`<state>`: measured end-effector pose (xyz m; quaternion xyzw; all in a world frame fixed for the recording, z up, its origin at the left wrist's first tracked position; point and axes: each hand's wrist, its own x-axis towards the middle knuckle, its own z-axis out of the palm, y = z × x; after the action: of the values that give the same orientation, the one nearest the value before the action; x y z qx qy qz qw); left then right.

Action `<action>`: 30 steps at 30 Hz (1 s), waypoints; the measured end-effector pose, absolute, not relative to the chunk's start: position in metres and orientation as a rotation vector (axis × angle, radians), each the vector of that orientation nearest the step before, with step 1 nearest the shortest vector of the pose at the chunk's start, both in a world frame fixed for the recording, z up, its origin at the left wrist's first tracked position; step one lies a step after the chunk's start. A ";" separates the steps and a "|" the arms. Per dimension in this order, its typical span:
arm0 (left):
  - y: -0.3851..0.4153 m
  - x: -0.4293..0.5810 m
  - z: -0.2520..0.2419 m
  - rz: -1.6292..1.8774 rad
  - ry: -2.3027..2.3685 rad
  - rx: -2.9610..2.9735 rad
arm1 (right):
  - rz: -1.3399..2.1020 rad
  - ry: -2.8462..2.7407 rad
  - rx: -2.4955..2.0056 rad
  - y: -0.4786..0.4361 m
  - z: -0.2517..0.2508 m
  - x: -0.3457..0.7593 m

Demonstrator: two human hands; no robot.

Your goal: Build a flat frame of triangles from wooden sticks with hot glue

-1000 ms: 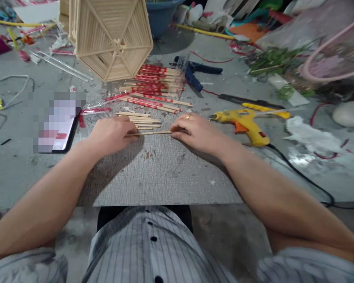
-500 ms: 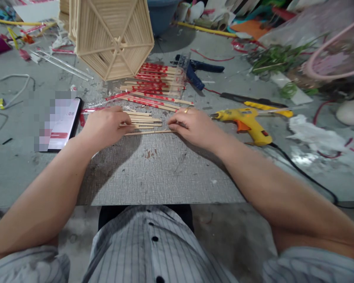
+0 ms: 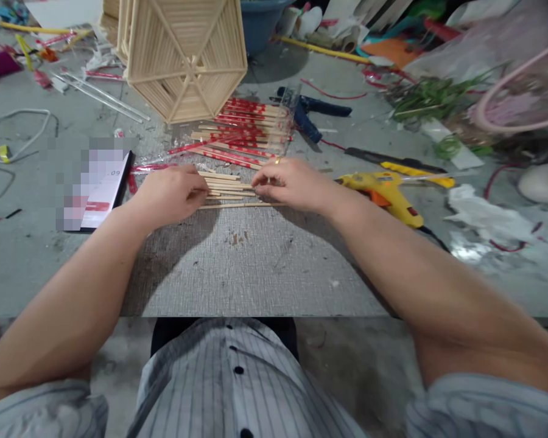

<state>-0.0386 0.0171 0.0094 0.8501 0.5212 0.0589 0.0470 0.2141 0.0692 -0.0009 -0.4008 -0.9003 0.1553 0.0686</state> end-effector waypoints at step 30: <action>-0.002 -0.011 0.013 0.027 1.618 2.625 | 0.462 -2.587 -1.166 0.041 -0.014 0.251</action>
<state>-0.0115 -0.0021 0.0130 0.8509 0.5245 0.0088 0.0288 0.2506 0.0412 -0.0135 -0.4020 -0.8918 0.1594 0.1328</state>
